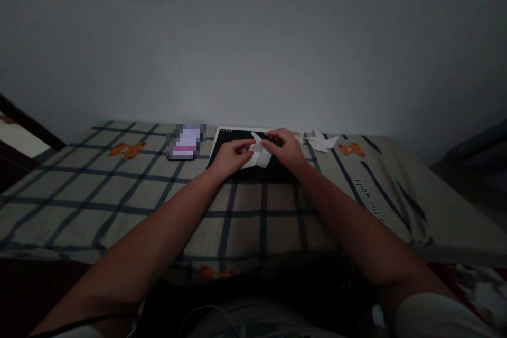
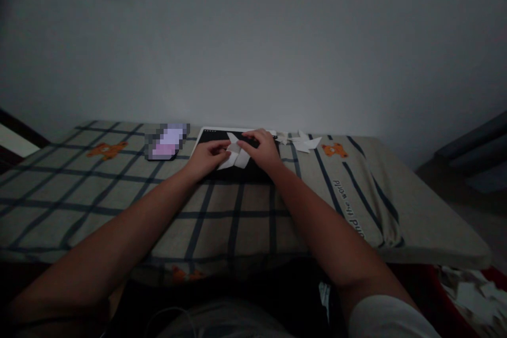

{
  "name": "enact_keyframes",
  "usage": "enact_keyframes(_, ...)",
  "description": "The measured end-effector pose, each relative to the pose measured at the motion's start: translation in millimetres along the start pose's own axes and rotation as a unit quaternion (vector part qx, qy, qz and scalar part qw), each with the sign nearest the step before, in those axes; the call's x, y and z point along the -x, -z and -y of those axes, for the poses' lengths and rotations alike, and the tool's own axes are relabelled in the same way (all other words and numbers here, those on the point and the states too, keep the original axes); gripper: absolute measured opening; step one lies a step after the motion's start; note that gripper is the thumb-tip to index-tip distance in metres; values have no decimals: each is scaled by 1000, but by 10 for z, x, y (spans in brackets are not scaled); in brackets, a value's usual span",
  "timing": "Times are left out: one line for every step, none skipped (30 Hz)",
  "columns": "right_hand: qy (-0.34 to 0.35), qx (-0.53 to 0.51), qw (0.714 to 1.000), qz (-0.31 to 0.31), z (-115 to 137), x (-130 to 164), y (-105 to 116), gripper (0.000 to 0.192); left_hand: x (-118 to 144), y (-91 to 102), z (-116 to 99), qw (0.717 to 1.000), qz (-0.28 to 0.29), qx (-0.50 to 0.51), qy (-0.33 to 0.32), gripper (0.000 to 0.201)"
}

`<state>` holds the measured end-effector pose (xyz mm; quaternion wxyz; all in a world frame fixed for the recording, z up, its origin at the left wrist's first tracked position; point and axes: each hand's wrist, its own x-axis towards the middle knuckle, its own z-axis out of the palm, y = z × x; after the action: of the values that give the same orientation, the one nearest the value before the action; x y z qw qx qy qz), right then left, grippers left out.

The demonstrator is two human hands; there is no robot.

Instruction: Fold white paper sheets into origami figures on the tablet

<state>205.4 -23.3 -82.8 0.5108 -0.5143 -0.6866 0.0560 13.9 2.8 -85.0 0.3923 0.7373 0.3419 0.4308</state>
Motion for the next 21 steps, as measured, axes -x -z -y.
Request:
enact_keyframes(4, -11, 1000, 23, -7, -4, 6, 33, 6, 3, -11, 1000, 12, 1, -3, 37)
enact_keyframes(0, -26, 998, 55, -7, -4, 13, 34, 10, 7, -19, 1000, 23, 3, -4, 37)
enact_keyframes(-12, -45, 995, 88, -2, 0, 20, 34, 12, 12, -24, 999, 33, 6, -5, 37)
enact_keyframes(-31, -68, 990, 117, 8, 5, 27, 33, 11, 17, -27, 999, 42, 9, -5, 37)
enact_keyframes(-53, -93, 984, 140, 19, 13, 33, 33, 9, 21, -28, 999, 49, 13, -7, 37)
enact_keyframes(-77, -117, 978, 154, 30, 20, 37, 33, 6, 25, -28, 998, 53, 16, -10, 37)
enact_keyframes(-102, -141, 972, 160, 37, 27, 39, 34, 1, 27, -26, 998, 55, 21, -13, 38)
enact_keyframes(-125, -164, 965, 160, 41, 33, 38, 34, -3, 28, -23, 998, 58, 27, -15, 40)
enact_keyframes(-145, -186, 959, 159, 39, 38, 34, 34, -8, 29, -19, 997, 60, 35, -16, 41)
enact_keyframes(-163, -206, 952, 156, 33, 42, 26, 34, -13, 28, -15, 997, 64, 44, -15, 43)
enact_keyframes(-180, -227, 945, 152, 22, 44, 17, 33, -18, 28, -10, 996, 69, 52, -12, 45)
enact_keyframes(-197, -246, 937, 149, 10, 45, 6, 33, -23, 28, -7, 995, 75, 61, -9, 47)
enact_keyframes(-212, -262, 930, 147, -5, 46, -6, 34, -28, 29, -4, 994, 83, 69, -5, 49)
enact_keyframes(-225, -274, 924, 145, -19, 47, -17, 34, -33, 30, -3, 993, 89, 75, 0, 51)
enact_keyframes(-234, -284, 918, 145, -31, 47, -27, 34, -37, 32, -3, 992, 94, 79, 4, 52)
enact_keyframes(-240, -292, 914, 145, -42, 48, -36, 34, -40, 35, -5, 992, 97, 81, 9, 54)
enact_keyframes(-245, -299, 911, 146, -50, 48, -43, 34, -42, 38, -7, 992, 98, 80, 13, 55)
enact_keyframes(-247, -305, 908, 146, -56, 50, -49, 33, -43, 40, -10, 992, 97, 78, 16, 55)
enact_keyframes(-250, -311, 906, 145, -59, 51, -52, 33, -43, 43, -13, 993, 95, 74, 19, 56)
enact_keyframes(-254, -314, 904, 142, -59, 52, -54, 33, -42, 45, -16, 993, 93, 67, 23, 56)
enact_keyframes(-257, -314, 904, 137, -59, 53, -55, 32, -39, 47, -19, 994, 92, 58, 27, 56)
